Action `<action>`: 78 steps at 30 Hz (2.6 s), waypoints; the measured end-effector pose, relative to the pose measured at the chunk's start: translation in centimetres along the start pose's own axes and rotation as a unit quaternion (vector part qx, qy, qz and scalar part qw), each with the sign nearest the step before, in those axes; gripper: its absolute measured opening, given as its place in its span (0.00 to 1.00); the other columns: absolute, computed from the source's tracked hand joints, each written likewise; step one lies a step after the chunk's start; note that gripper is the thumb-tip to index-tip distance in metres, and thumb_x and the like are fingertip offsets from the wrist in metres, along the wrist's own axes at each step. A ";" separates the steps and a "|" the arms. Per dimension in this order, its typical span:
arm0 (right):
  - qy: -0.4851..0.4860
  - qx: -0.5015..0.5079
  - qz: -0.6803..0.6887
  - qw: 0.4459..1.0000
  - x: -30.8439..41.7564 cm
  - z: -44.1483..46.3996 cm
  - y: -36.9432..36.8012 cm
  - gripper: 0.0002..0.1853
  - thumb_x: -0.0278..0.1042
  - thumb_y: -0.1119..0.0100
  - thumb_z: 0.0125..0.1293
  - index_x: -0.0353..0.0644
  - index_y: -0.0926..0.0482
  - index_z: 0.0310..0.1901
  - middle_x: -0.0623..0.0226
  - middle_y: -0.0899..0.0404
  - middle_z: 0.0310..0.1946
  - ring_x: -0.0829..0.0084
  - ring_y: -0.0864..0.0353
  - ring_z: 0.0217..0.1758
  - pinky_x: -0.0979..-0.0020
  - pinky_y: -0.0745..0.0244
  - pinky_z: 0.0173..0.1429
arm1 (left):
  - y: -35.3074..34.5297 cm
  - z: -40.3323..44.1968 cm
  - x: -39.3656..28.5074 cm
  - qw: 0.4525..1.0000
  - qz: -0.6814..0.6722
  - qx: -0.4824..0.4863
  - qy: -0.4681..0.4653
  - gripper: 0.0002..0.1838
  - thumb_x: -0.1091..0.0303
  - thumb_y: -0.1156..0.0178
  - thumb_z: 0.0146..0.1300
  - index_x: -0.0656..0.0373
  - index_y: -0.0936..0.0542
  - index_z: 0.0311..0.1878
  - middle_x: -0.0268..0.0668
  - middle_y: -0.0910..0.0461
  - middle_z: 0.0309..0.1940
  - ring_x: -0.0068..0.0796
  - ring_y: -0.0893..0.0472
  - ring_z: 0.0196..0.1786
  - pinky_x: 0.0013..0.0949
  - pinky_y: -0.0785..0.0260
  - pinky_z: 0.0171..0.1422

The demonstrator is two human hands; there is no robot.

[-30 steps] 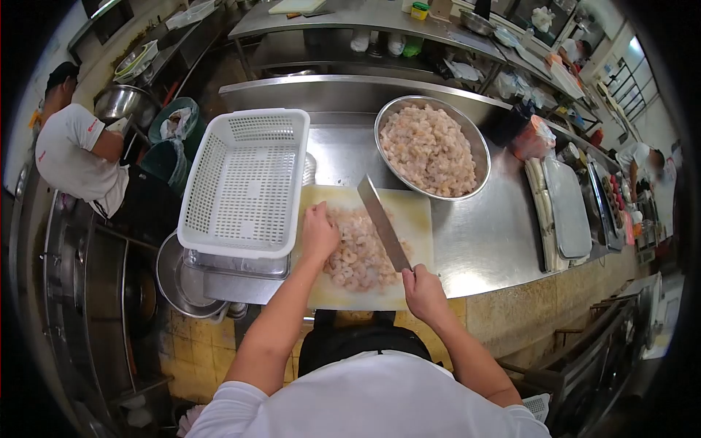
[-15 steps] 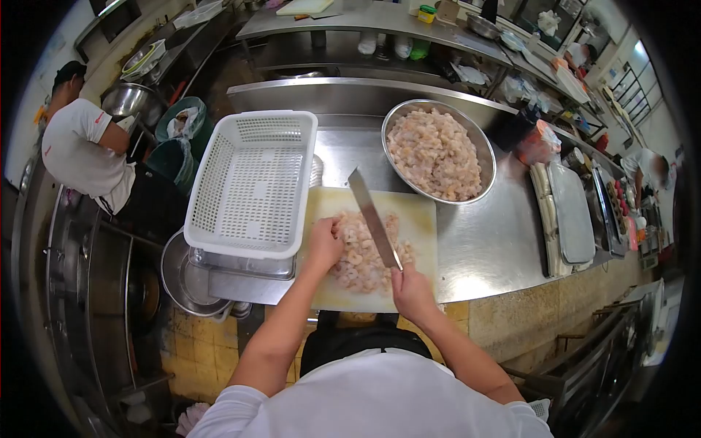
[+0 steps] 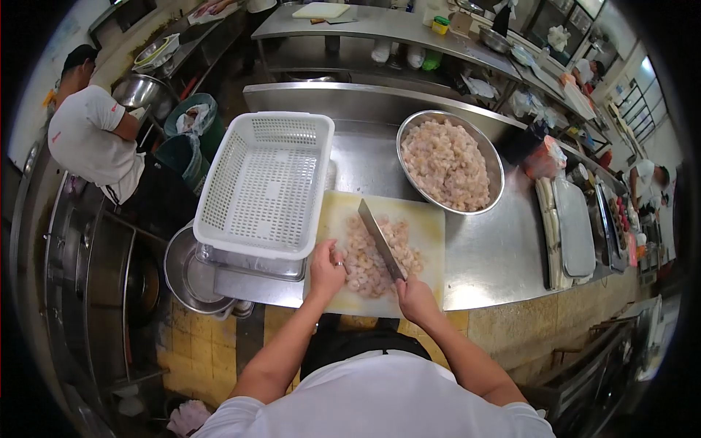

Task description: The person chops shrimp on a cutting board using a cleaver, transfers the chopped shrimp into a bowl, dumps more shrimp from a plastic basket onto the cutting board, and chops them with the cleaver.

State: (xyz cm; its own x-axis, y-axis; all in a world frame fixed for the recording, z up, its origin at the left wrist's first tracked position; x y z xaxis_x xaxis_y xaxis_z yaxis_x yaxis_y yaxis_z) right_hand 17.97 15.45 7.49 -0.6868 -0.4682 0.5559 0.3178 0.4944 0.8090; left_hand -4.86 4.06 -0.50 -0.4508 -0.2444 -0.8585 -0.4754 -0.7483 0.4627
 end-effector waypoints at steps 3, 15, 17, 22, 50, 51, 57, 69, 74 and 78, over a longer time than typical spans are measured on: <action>-0.005 0.012 0.006 1.000 2.4 -0.6 2.6 0.19 0.44 0.45 0.81 0.30 0.23 0.43 0.32 0.17 0.30 0.28 0.17 0.38 0.35 0.24 0.45 | 0.6 -1.0 -0.2 1.000 -0.009 0.000 0.007 0.19 0.74 0.39 0.70 0.64 0.23 0.64 0.51 0.20 0.52 0.52 0.19 0.55 0.48 0.24 0.61; -0.027 0.051 0.011 0.998 3.8 -1.0 4.2 0.22 0.46 0.46 0.82 0.29 0.21 0.43 0.31 0.17 0.32 0.28 0.17 0.39 0.36 0.24 0.45 | -0.1 -1.6 1.3 1.000 -0.021 -0.013 0.005 0.17 0.74 0.42 0.72 0.64 0.23 0.62 0.52 0.20 0.51 0.55 0.19 0.56 0.49 0.26 0.64; -0.001 0.028 0.021 0.999 4.3 -0.8 4.1 0.22 0.46 0.46 0.82 0.29 0.21 0.43 0.31 0.17 0.32 0.28 0.17 0.39 0.36 0.24 0.46 | 0.0 -1.6 0.7 0.999 -0.022 -0.012 0.024 0.16 0.75 0.42 0.73 0.64 0.23 0.62 0.52 0.20 0.51 0.55 0.20 0.56 0.49 0.26 0.64; 0.026 0.037 -0.007 0.999 0.5 -0.6 0.4 0.20 0.44 0.45 0.81 0.29 0.23 0.41 0.32 0.18 0.30 0.28 0.17 0.38 0.37 0.25 0.43 | -0.1 -1.5 1.2 0.999 -0.030 -0.010 0.013 0.16 0.74 0.43 0.73 0.64 0.23 0.62 0.52 0.20 0.52 0.54 0.19 0.55 0.49 0.25 0.62; -0.030 0.030 0.030 0.999 4.5 -2.5 3.8 0.21 0.46 0.45 0.81 0.31 0.22 0.41 0.32 0.17 0.30 0.29 0.17 0.39 0.36 0.24 0.45 | 2.4 -7.6 -4.8 0.975 0.039 0.180 -0.121 0.16 0.68 0.27 0.62 0.59 0.17 0.52 0.45 0.17 0.47 0.52 0.16 0.52 0.48 0.21 0.57; -0.040 0.031 0.041 0.998 5.2 -2.5 4.5 0.21 0.46 0.45 0.82 0.31 0.22 0.41 0.32 0.17 0.30 0.29 0.17 0.40 0.36 0.24 0.45 | 1.9 -7.8 -4.5 0.976 0.034 0.169 -0.133 0.15 0.69 0.27 0.62 0.59 0.16 0.51 0.45 0.17 0.47 0.52 0.16 0.52 0.48 0.21 0.57; -0.010 0.035 0.009 0.999 2.1 -2.0 -1.2 0.21 0.46 0.45 0.82 0.31 0.23 0.44 0.31 0.17 0.34 0.29 0.16 0.41 0.36 0.23 0.46 | 0.8 -7.9 -2.3 0.977 0.003 0.149 -0.155 0.11 0.74 0.29 0.59 0.58 0.16 0.46 0.43 0.17 0.43 0.52 0.15 0.48 0.47 0.20 0.52; -0.069 0.030 0.161 0.984 3.9 -3.4 3.2 0.22 0.48 0.46 0.83 0.31 0.23 0.42 0.35 0.17 0.33 0.33 0.16 0.38 0.43 0.25 0.43 | 0.5 -7.6 -2.4 0.977 -0.002 0.139 -0.160 0.07 0.74 0.30 0.61 0.57 0.17 0.42 0.42 0.18 0.39 0.50 0.16 0.42 0.48 0.21 0.46; -0.071 -0.012 0.098 0.993 6.1 -5.9 3.1 0.22 0.46 0.48 0.84 0.31 0.23 0.41 0.34 0.18 0.31 0.31 0.17 0.39 0.40 0.25 0.42 | 0.3 -7.0 -1.8 0.975 -0.025 0.173 -0.134 0.08 0.75 0.29 0.60 0.57 0.18 0.40 0.42 0.18 0.38 0.51 0.15 0.40 0.48 0.21 0.44; -0.046 -0.021 0.026 0.998 3.8 -4.4 -2.1 0.20 0.45 0.48 0.84 0.32 0.24 0.40 0.33 0.18 0.30 0.28 0.18 0.37 0.37 0.26 0.41 | 0.3 -7.0 -1.2 0.976 -0.033 0.169 -0.130 0.09 0.77 0.29 0.58 0.57 0.19 0.40 0.42 0.17 0.38 0.50 0.15 0.40 0.47 0.21 0.44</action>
State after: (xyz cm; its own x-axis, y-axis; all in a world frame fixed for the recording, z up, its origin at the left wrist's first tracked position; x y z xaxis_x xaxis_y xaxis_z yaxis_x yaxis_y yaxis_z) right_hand 17.61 9.41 8.72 -0.7257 -0.3719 0.5789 0.3805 0.4840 0.7880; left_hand 0.84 -0.21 -0.92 -0.5664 -0.0039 -0.8241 -0.7126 -0.4999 0.4922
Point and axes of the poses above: each hand's wrist, its own z-axis towards the middle knuckle, its own y-axis out of the back of the hand, x = y × z, the point moved 1 cm from there along z, towards the middle knuckle
